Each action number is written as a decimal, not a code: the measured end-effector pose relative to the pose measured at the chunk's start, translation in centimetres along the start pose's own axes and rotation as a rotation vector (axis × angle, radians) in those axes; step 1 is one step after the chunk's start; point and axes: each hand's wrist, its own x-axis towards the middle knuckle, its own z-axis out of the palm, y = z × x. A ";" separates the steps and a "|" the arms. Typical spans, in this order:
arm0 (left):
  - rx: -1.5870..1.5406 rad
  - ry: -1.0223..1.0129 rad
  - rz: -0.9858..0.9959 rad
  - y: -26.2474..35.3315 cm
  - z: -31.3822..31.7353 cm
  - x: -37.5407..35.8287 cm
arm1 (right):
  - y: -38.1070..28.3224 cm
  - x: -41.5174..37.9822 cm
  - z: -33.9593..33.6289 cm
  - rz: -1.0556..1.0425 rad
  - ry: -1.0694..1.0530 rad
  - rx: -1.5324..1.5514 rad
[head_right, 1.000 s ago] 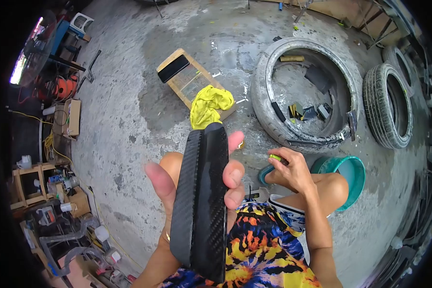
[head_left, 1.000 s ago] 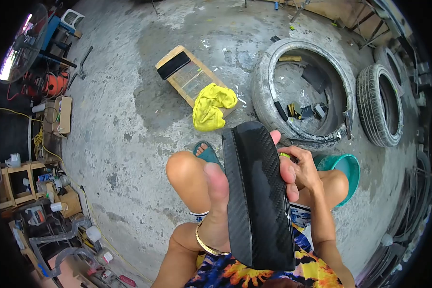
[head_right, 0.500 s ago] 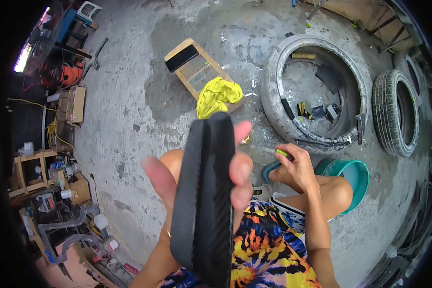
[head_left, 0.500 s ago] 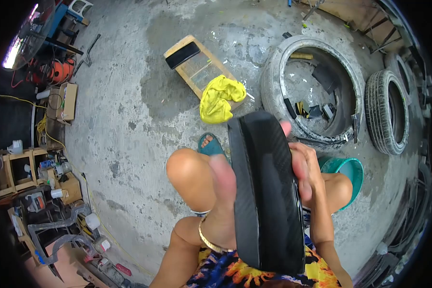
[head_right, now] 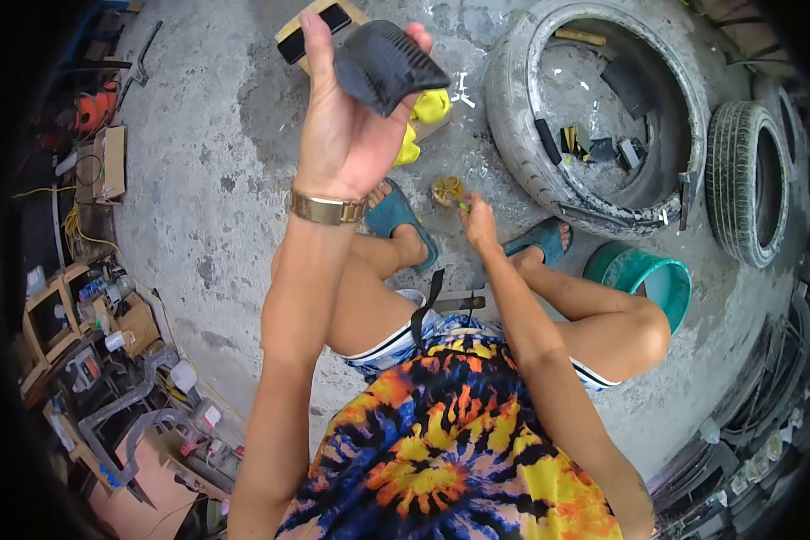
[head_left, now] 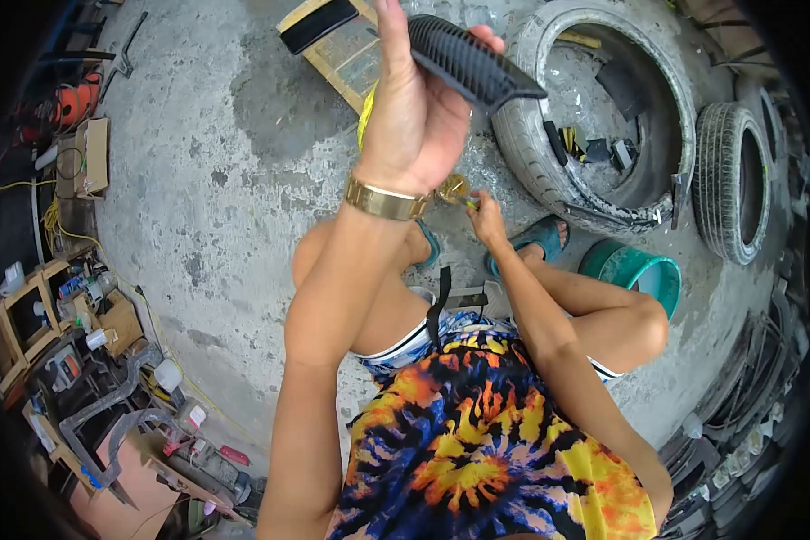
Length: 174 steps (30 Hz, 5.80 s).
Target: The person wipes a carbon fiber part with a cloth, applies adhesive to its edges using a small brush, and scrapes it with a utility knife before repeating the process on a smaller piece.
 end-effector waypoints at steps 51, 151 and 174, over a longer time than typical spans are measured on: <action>0.161 0.062 -0.172 -2.1 -2.5 -0.1 | -25.5 -5.3 -24.3 -0.986 0.207 0.014; 0.212 -0.157 0.108 0.0 -0.7 -0.1 | -14.7 -16.6 -13.8 -0.612 -0.235 0.203; 0.379 -0.228 0.580 0.9 0.4 -1.7 | -28.2 -11.8 -20.7 -1.317 0.243 -0.189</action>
